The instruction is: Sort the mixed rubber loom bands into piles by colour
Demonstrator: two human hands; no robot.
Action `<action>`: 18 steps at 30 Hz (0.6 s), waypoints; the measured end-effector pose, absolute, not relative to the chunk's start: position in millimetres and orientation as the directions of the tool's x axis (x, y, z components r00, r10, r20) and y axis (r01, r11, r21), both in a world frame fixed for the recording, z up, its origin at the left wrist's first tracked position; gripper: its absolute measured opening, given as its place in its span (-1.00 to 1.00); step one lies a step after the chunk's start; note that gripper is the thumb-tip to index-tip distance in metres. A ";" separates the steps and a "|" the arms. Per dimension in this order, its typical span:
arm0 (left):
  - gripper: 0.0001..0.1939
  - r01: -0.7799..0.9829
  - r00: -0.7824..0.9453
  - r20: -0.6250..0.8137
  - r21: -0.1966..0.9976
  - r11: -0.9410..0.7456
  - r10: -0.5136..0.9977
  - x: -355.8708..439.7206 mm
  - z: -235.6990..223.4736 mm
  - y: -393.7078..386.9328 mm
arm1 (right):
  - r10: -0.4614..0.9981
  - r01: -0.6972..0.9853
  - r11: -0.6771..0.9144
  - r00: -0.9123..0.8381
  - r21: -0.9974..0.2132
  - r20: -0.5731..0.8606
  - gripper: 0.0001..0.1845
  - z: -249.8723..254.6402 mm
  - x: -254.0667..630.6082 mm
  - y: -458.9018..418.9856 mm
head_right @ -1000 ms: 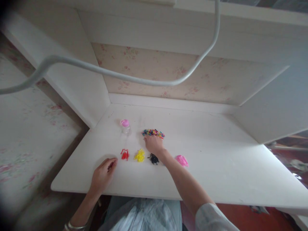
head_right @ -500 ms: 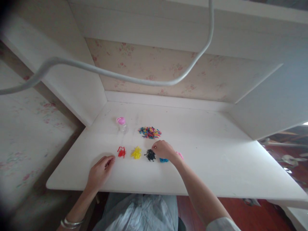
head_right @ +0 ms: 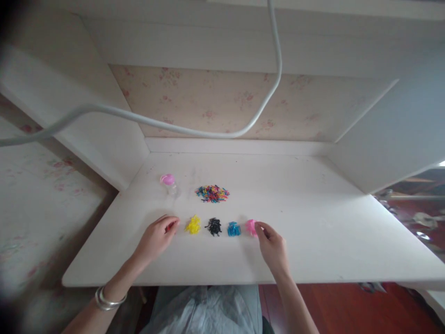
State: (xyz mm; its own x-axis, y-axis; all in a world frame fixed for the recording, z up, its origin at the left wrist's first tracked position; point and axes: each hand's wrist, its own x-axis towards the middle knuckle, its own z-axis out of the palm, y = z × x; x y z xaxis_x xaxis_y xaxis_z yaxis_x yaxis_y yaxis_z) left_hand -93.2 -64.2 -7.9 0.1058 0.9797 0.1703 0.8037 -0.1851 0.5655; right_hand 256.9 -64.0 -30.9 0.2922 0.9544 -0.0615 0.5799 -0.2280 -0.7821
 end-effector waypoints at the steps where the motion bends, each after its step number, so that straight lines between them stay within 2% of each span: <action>1: -0.75 0.813 0.140 0.168 0.543 -0.210 0.976 -86.7 -5.9 -56.3 | 0.942 0.583 -0.258 0.327 -0.770 -0.068 -0.44 -37.4 261.1 -71.5; 4: -0.78 0.836 0.202 0.154 0.488 -0.253 0.967 -68.9 -7.0 -30.9 | 0.926 0.616 -0.309 0.367 -0.725 -0.083 -0.43 -49.6 264.8 -86.7; 10: -0.76 0.900 0.239 0.083 0.355 -0.253 0.967 -47.4 -21.2 16.1 | 0.940 0.649 -0.288 0.331 -0.704 -0.078 -0.46 -50.2 257.1 -87.8; 18: -0.74 0.915 0.239 0.079 0.316 -0.252 0.968 -35.6 -31.6 38.2 | 0.953 0.679 -0.249 0.300 -0.691 -0.049 -0.48 -52.8 260.3 -87.7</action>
State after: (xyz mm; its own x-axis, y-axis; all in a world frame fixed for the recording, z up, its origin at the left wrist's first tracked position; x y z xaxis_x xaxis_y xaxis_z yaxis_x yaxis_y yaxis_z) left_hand -35.6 38.2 -31.6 0.2394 0.9677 0.0791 0.9148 -0.2521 0.3155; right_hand 260.3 -87.7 -52.8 0.2995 0.9528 -0.0488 0.6789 -0.2488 -0.6908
